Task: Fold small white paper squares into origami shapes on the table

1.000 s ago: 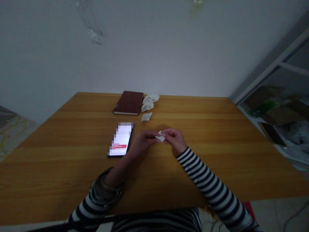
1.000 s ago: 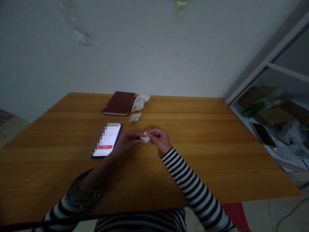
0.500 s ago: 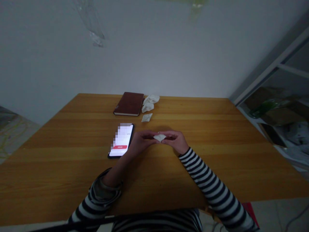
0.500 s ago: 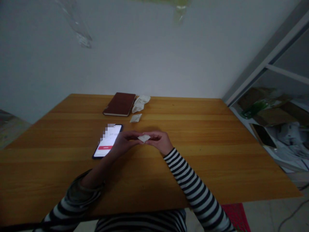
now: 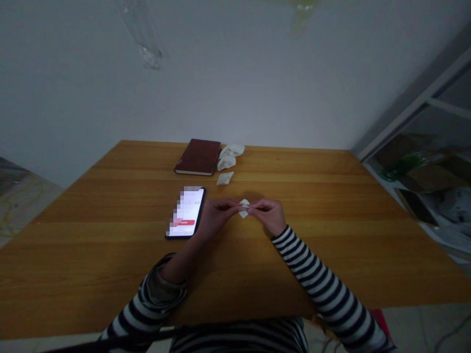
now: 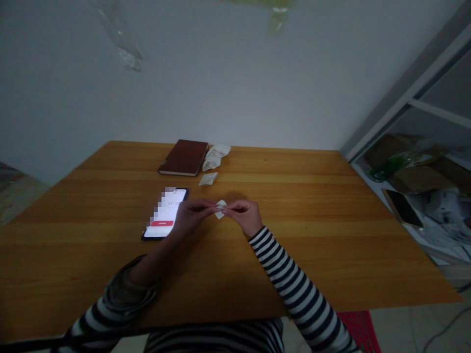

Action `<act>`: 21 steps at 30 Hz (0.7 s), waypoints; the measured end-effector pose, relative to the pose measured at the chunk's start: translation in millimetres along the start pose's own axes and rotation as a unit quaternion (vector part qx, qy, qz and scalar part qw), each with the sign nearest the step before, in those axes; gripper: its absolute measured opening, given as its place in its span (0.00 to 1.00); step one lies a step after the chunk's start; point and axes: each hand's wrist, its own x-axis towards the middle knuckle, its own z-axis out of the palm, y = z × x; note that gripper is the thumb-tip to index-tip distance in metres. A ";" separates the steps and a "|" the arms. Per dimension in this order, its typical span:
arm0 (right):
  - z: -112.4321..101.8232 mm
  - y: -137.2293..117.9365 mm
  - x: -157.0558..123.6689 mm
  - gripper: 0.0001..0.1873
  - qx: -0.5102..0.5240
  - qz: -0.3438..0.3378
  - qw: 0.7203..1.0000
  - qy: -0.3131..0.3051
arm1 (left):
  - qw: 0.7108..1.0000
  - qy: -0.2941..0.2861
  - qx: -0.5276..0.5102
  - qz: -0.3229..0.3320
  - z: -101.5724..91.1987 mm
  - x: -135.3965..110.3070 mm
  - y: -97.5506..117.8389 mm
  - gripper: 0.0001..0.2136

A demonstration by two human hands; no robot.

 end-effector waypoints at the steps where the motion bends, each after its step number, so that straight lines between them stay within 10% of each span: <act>1: 1.5 -0.4 -0.4 0.12 -0.001 0.000 1.000 0.009 | 0.999 0.018 -0.010 -0.026 2.2 -0.4 -0.9 0.07; 9: 15.8 1.4 -4.6 0.13 0.040 0.028 0.998 0.048 | 0.974 0.101 -0.145 -0.143 16.8 -0.6 -10.6 0.17; 21: 25.0 7.4 -7.9 0.17 0.128 0.079 0.985 0.085 | 0.982 0.113 -0.109 -0.101 22.6 -3.2 -7.8 0.20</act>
